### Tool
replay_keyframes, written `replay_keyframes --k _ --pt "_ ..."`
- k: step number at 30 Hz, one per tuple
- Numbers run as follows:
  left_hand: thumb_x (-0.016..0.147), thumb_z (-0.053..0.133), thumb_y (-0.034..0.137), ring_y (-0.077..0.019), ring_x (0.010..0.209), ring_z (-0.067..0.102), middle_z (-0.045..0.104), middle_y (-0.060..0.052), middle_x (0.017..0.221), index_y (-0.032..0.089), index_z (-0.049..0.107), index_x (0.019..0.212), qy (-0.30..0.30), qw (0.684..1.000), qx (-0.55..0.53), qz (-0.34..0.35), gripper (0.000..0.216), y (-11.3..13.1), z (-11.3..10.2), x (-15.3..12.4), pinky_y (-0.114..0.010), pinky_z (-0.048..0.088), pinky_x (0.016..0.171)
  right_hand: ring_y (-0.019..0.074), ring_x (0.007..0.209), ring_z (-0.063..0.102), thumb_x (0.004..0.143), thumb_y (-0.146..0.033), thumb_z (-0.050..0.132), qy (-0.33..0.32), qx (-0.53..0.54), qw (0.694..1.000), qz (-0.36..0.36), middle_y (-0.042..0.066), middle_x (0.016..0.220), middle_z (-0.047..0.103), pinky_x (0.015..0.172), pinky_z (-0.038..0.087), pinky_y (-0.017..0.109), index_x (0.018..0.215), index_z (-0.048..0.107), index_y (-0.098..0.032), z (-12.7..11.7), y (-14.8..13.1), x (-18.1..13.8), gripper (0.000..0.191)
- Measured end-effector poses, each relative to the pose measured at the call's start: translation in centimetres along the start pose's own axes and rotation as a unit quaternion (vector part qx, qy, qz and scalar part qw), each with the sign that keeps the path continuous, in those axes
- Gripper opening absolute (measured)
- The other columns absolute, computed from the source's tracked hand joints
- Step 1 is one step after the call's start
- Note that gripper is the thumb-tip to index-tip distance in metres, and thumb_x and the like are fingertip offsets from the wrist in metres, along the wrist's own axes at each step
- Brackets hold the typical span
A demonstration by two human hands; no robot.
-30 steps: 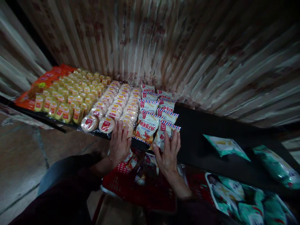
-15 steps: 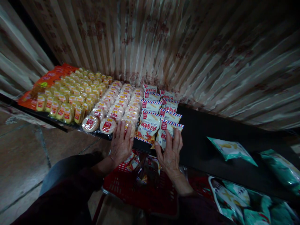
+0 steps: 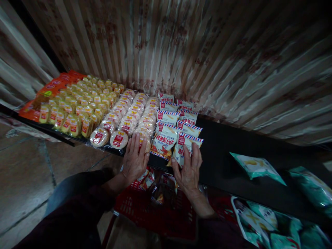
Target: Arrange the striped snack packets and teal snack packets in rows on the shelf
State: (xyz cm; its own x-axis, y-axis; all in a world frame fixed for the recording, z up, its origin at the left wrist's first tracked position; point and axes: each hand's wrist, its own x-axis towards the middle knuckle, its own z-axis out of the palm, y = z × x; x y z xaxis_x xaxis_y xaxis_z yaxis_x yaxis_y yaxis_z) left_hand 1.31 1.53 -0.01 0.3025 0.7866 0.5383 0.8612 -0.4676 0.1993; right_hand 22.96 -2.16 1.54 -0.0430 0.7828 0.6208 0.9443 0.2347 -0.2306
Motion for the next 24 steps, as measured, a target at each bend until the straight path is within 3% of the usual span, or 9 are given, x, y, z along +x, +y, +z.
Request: replay_keyframes --k 12,24 --pt "0.091 0.05 0.025 -0.0344 0.146 0.017 0.015 -0.018 0.159 0.014 0.031 0.146 -0.003 1.0 0.002 0.002 0.059 -0.09 0.11 0.94 -0.053 0.023 0.116 0.0364 0.142 0.023 0.09 -0.035 0.053 -0.006 0.002 1.0 0.0 0.016 0.157 0.019 0.105 0.035 0.061 0.15 0.023 -0.024 -0.16 0.13 -0.08 0.068" --pt "0.091 0.049 0.027 -0.037 0.147 0.009 0.003 -0.018 0.16 0.014 0.03 0.147 0.02 1.0 -0.003 0.007 0.061 -0.09 0.15 0.15 -0.055 0.023 0.115 0.0362 0.143 0.022 0.09 -0.036 0.055 0.003 0.009 1.0 0.009 0.016 0.157 0.019 0.106 0.033 0.062 0.15 0.022 -0.023 -0.21 0.2 -0.13 0.07"
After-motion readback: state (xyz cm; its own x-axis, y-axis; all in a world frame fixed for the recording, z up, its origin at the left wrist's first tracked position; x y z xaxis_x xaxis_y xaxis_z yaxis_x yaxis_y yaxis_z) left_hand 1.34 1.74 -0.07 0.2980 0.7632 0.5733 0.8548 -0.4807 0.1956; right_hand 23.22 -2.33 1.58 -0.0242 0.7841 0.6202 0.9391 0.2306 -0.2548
